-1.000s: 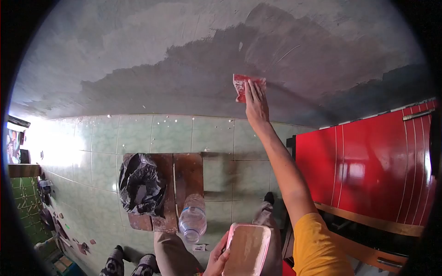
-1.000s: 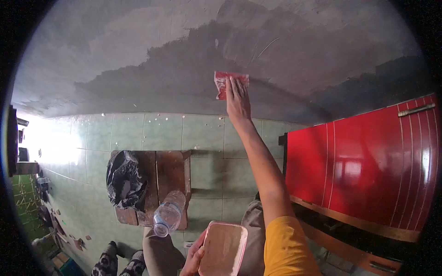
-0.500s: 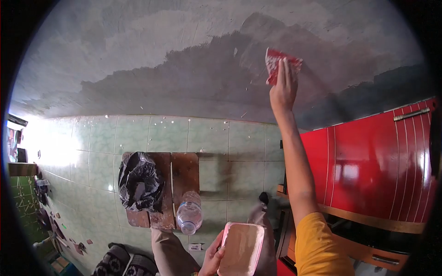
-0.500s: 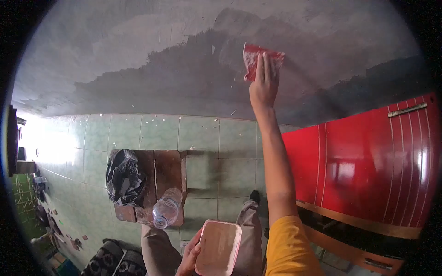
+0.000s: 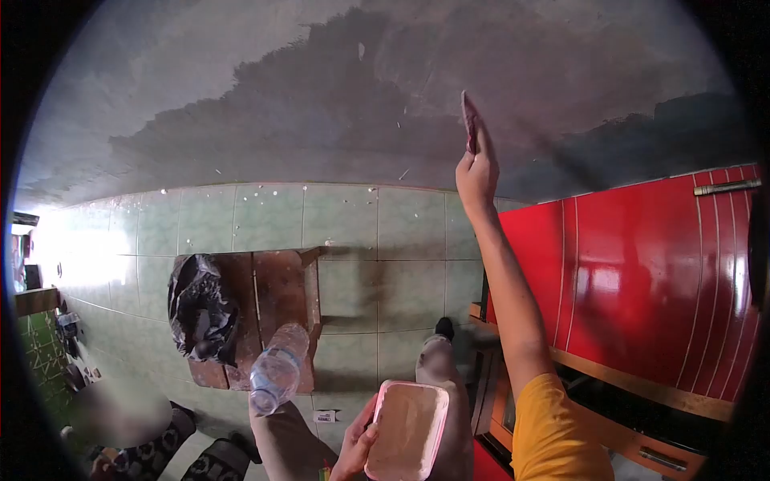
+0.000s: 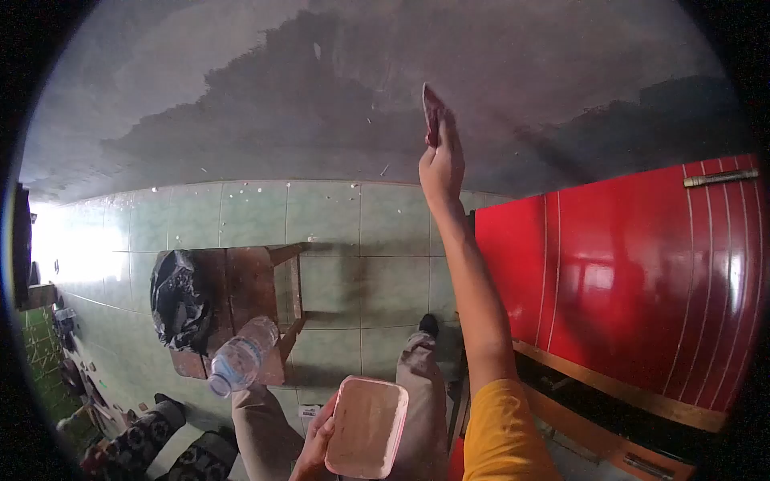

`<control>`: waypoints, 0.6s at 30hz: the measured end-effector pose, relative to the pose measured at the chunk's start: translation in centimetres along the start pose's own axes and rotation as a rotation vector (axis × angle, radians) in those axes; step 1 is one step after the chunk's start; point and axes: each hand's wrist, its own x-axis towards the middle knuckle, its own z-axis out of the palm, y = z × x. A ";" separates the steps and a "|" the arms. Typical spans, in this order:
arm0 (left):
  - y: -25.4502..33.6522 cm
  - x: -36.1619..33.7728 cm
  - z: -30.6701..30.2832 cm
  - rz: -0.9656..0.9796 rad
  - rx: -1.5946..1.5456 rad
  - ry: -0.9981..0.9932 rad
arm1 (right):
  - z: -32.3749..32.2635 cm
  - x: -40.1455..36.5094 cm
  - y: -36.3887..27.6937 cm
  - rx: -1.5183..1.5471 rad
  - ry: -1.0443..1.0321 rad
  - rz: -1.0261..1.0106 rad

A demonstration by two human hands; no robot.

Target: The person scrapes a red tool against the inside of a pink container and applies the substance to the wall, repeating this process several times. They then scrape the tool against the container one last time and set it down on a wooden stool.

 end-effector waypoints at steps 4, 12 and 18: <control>-1.0 2.2 0.0 -0.021 0.002 0.007 | 4.6 0.7 3.4 -0.282 0.022 -0.306; -2.9 5.9 -1.0 -0.071 0.014 0.040 | 13.9 -9.6 12.3 -0.242 -0.240 -0.173; -2.9 5.4 -0.1 -0.095 -0.005 0.037 | 6.4 -3.0 5.7 -0.086 0.024 -0.309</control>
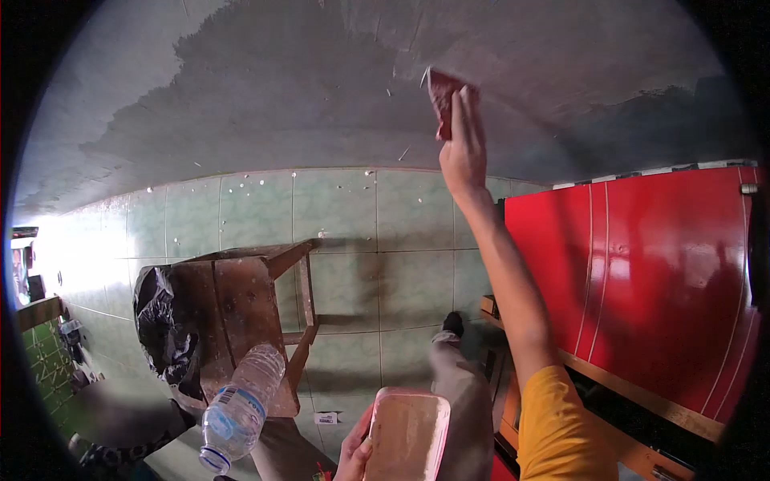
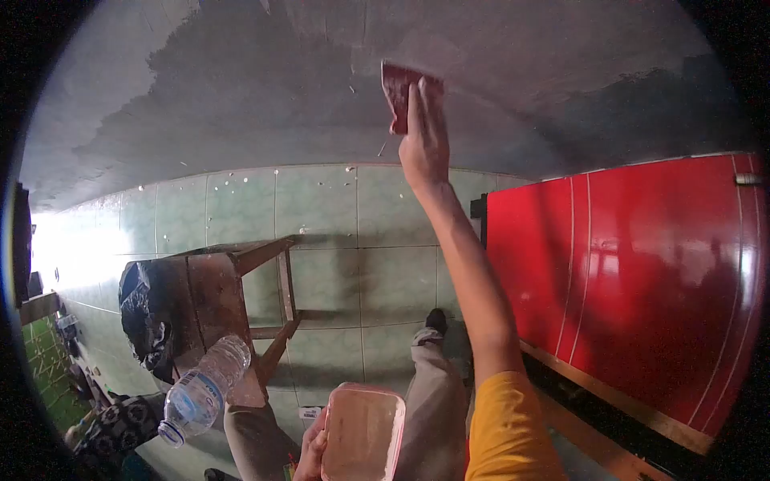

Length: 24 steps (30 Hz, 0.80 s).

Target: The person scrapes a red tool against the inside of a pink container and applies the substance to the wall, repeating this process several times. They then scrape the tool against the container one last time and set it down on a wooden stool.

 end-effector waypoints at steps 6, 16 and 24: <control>0.3 -0.5 0.3 0.003 -0.003 -0.012 | 2.5 4.1 -0.9 -0.171 0.071 -0.151; 2.0 -2.8 -0.5 0.029 -0.014 -0.014 | -0.2 3.1 -3.6 0.069 0.066 -0.069; 3.7 -5.6 -1.4 0.066 -0.020 -0.031 | -7.8 11.9 -6.5 -0.081 0.296 0.059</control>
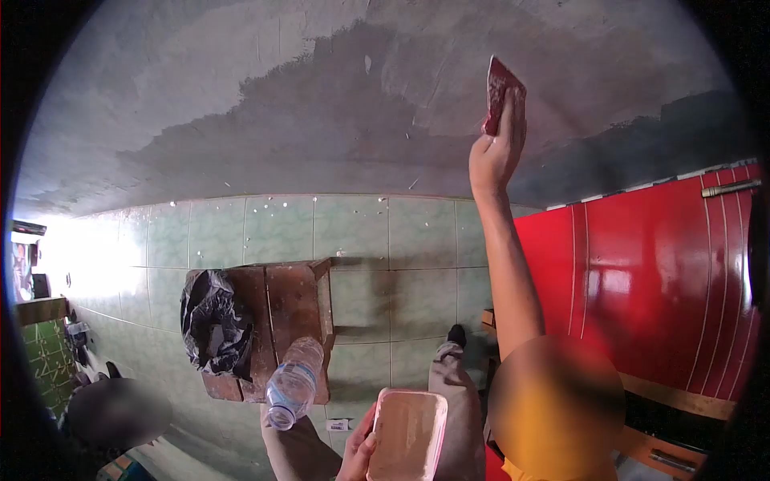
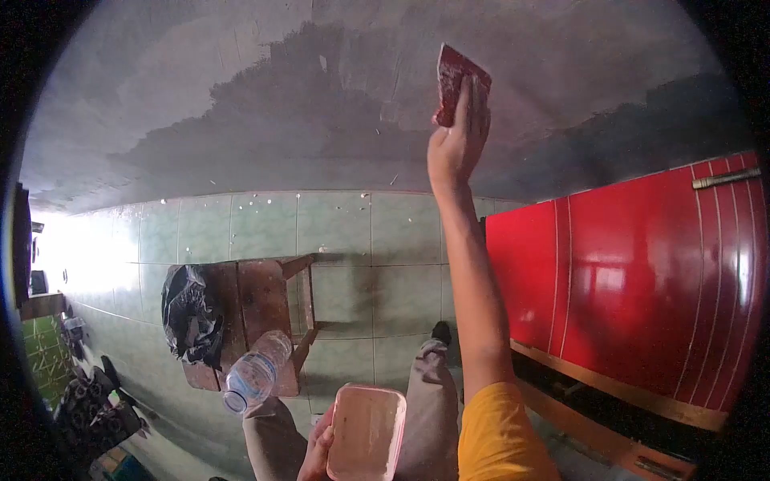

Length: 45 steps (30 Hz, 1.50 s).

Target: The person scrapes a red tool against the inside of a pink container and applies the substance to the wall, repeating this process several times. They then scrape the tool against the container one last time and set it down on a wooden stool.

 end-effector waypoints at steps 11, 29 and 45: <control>-1.4 1.1 0.0 -0.040 -0.004 0.057 | 5.5 -15.9 10.3 -0.175 -0.441 -0.008; 15.3 -11.6 7.0 0.463 0.199 -0.317 | -41.1 -0.1 -23.8 0.839 -0.468 1.272; 14.9 -17.9 -5.3 0.318 0.246 -0.187 | -43.7 -9.8 -40.8 0.747 -0.747 1.370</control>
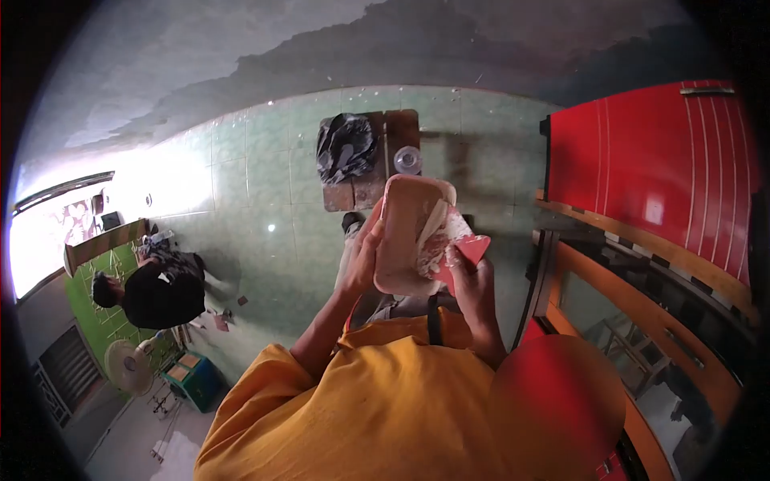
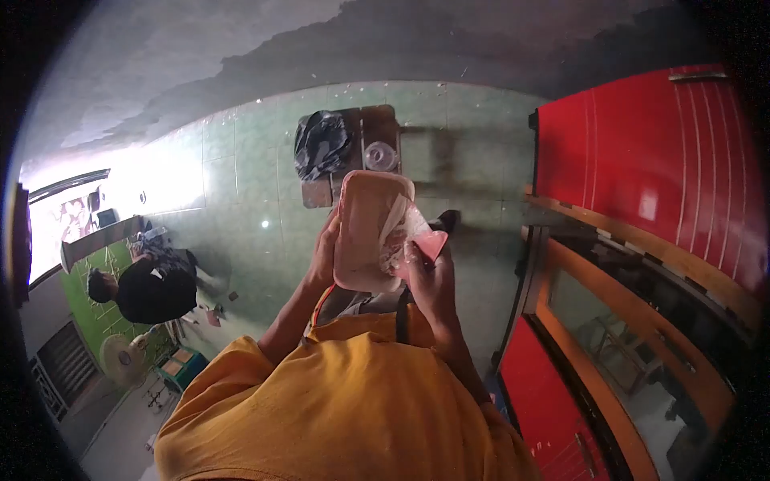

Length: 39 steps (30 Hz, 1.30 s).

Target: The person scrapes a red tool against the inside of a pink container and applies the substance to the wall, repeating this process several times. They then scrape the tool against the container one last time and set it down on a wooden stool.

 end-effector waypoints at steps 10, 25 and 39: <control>-0.2 2.7 -18.3 -0.172 0.574 -0.212 | 17.7 -0.7 11.7 0.404 0.136 0.341; -4.5 16.7 -21.1 0.033 1.262 -0.257 | 28.5 8.5 23.0 0.601 0.521 0.348; -5.1 8.5 -24.0 0.386 0.899 0.501 | 24.8 8.4 23.5 0.561 0.153 0.396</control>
